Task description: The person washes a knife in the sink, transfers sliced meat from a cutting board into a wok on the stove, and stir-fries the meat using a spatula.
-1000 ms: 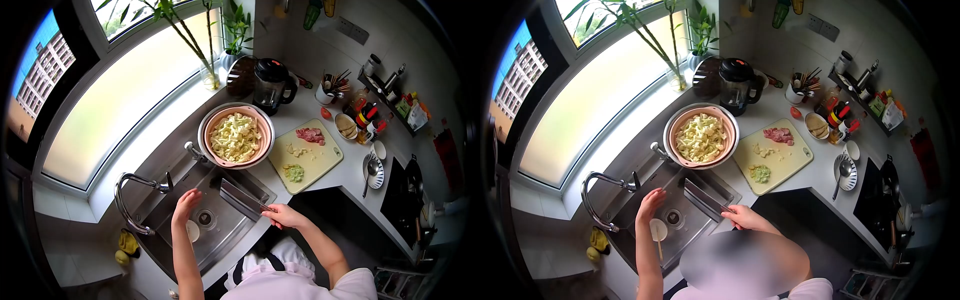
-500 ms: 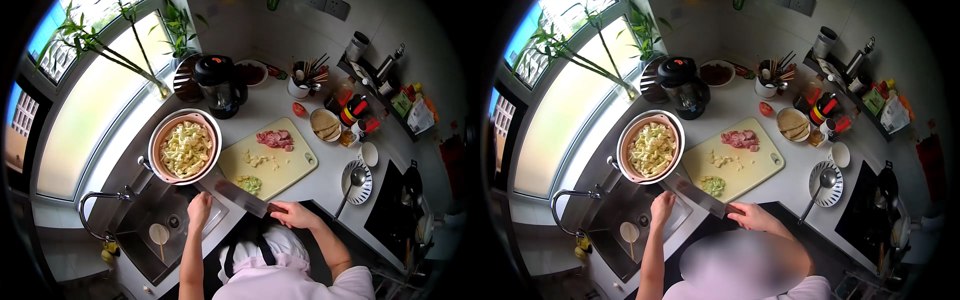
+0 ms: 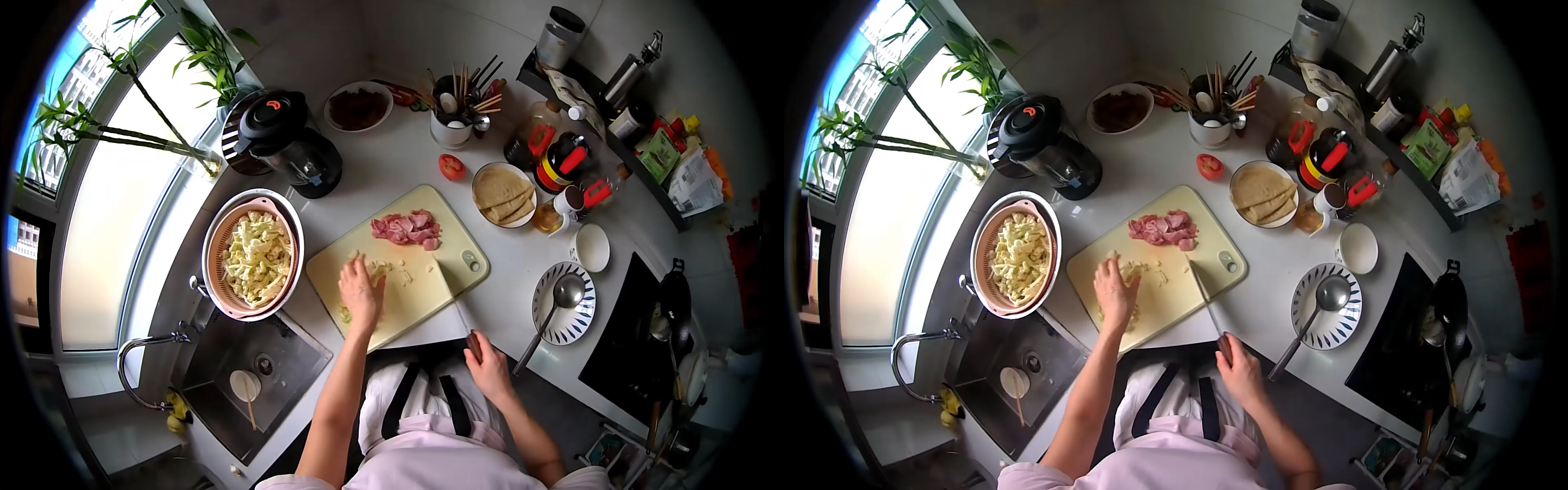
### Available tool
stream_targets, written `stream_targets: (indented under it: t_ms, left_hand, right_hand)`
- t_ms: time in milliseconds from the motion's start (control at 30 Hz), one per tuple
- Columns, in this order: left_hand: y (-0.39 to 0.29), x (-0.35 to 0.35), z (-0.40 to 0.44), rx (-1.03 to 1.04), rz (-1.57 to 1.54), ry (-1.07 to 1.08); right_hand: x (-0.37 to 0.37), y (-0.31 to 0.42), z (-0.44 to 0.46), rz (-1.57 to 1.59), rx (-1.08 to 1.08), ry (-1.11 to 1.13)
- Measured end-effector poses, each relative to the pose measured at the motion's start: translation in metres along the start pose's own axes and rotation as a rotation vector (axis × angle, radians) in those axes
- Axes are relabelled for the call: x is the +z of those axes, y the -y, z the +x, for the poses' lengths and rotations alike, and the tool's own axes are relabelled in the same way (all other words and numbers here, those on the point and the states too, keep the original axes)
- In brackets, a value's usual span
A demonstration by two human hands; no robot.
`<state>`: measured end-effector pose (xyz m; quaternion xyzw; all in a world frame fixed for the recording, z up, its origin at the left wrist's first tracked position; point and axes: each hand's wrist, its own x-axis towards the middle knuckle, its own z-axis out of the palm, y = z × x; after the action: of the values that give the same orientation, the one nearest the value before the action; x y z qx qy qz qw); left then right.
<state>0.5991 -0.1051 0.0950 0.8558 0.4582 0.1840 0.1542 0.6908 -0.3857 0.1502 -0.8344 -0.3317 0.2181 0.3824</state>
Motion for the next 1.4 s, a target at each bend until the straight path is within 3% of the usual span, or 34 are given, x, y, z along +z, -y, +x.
stream_targets:
  t_ms: [133,367,400,500,533,633,767,867,967,1133,1333,1400]
  left_hand:
    - [0.027,-0.006,0.006,-0.105,0.013,0.012]
    - [0.041,0.008,0.015,-0.244,-0.473,0.271]
    - [0.043,0.011,0.014,-0.173,-0.442,0.199]
    - [0.052,0.009,0.007,-0.277,-0.414,0.138]
    - [0.047,-0.003,0.009,-0.335,-0.386,0.205]
    - [0.045,-0.006,0.021,-0.218,-0.342,0.196]
    - [0.056,0.002,0.031,-0.121,-0.453,0.319]
    - [0.044,-0.012,0.015,-0.245,-0.290,0.055]
    - [0.026,-0.007,-0.007,-0.175,-0.234,0.161]
    - [0.007,0.018,-0.008,-0.169,-0.112,0.035]
    - [0.018,0.015,-0.008,-0.231,-0.352,0.048]
    - [0.023,0.007,-0.004,-0.467,-0.728,0.096]
  right_hand:
    - [0.047,0.011,0.005,0.073,-0.046,0.063]
    - [0.090,0.043,0.062,0.231,-0.097,0.211]
    - [0.085,0.046,0.067,0.196,-0.121,0.204]
    - [0.063,0.047,0.076,0.149,-0.148,0.218]
    - [0.053,0.045,0.081,0.157,-0.153,0.256]
    - [0.044,0.029,0.096,0.244,-0.104,0.363]
    - [0.042,0.032,0.120,-0.095,-0.136,0.250]
    - [0.035,0.048,0.127,-0.162,-0.074,0.237]
    - [0.034,0.051,0.134,-0.219,-0.112,0.196]
    - [0.034,0.054,0.135,-0.208,-0.090,0.183]
    - [0.033,0.051,0.129,-0.183,-0.065,0.183]
    - [0.035,0.049,0.126,-0.171,-0.067,0.178]
